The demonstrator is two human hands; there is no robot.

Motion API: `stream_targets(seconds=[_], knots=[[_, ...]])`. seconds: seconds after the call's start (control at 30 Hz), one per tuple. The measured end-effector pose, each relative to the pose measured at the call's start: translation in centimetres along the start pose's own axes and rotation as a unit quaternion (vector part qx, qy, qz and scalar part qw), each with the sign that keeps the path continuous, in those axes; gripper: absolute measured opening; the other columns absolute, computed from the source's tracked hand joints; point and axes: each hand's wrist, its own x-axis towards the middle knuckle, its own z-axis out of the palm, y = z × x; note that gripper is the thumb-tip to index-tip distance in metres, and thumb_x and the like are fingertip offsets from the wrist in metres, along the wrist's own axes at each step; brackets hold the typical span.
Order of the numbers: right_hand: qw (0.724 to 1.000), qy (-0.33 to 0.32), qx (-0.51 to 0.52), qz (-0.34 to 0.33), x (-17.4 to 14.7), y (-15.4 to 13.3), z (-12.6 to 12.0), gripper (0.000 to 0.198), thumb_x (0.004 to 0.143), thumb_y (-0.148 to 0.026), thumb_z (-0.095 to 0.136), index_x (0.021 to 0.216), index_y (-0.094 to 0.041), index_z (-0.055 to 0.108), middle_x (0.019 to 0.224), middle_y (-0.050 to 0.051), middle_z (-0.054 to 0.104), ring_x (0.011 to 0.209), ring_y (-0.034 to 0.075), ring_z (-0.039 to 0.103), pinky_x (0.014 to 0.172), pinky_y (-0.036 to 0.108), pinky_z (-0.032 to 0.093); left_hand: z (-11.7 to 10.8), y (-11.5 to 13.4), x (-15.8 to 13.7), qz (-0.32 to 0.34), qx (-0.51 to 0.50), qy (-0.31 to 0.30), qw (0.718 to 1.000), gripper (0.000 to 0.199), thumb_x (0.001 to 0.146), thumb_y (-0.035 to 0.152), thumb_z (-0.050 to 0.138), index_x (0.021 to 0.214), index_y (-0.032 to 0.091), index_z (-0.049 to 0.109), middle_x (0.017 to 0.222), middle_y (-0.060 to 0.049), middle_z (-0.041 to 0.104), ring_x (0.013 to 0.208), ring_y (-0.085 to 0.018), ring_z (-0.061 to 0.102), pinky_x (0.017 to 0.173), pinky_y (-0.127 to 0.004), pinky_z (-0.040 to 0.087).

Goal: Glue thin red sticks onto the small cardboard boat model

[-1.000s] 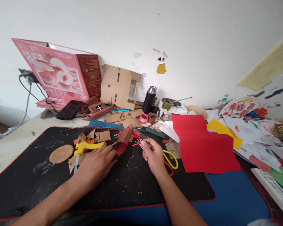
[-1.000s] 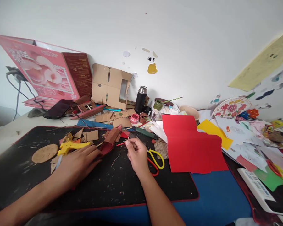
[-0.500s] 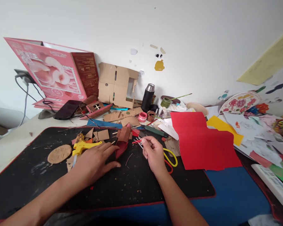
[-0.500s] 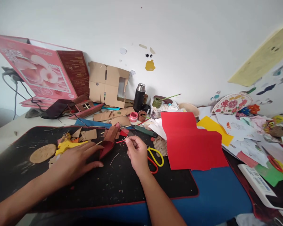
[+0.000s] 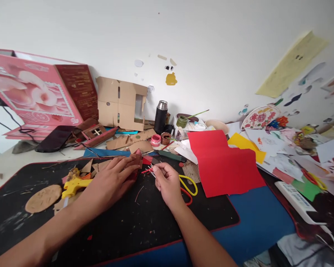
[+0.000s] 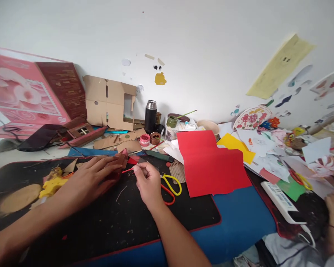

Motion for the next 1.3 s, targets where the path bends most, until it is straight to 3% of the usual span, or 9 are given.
stream_targets(seconds=[0.8,1.07,1.3], knots=[[1.000,0.005,0.001,0.005,-0.21,-0.59,-0.29,0.038,0.085,-0.054,0.080,0.089,-0.019,0.068,0.053,-0.010,0.046,0.041,0.007,0.036,0.039,0.022,0.025,0.74,-0.57,0.79,0.018,-0.002,-0.033,0.999,0.031,0.104,0.023,0.058,0.133,0.022,0.069,0.144,-0.013,0.067,0.130,-0.032,0.063,0.111,-0.050,0.054],[1.000,0.008,-0.001,0.011,-0.26,-0.82,-0.37,0.037,0.085,-0.054,0.080,0.089,-0.019,0.068,0.054,-0.010,0.044,0.042,0.007,0.035,0.039,0.021,0.025,0.66,-0.40,0.78,-0.003,-0.013,-0.055,0.998,0.026,0.103,0.024,0.058,0.125,0.023,0.073,0.144,-0.012,0.067,0.131,-0.033,0.061,0.112,-0.054,0.054],[1.000,0.010,-0.003,0.012,-0.21,-0.80,-0.38,0.039,0.084,-0.056,0.081,0.089,-0.019,0.068,0.055,-0.010,0.045,0.042,0.007,0.035,0.039,0.021,0.025,0.83,-0.18,0.77,-0.022,-0.023,-0.037,0.999,0.028,0.102,0.026,0.059,0.127,0.023,0.073,0.145,-0.012,0.068,0.133,-0.034,0.060,0.113,-0.055,0.053]])
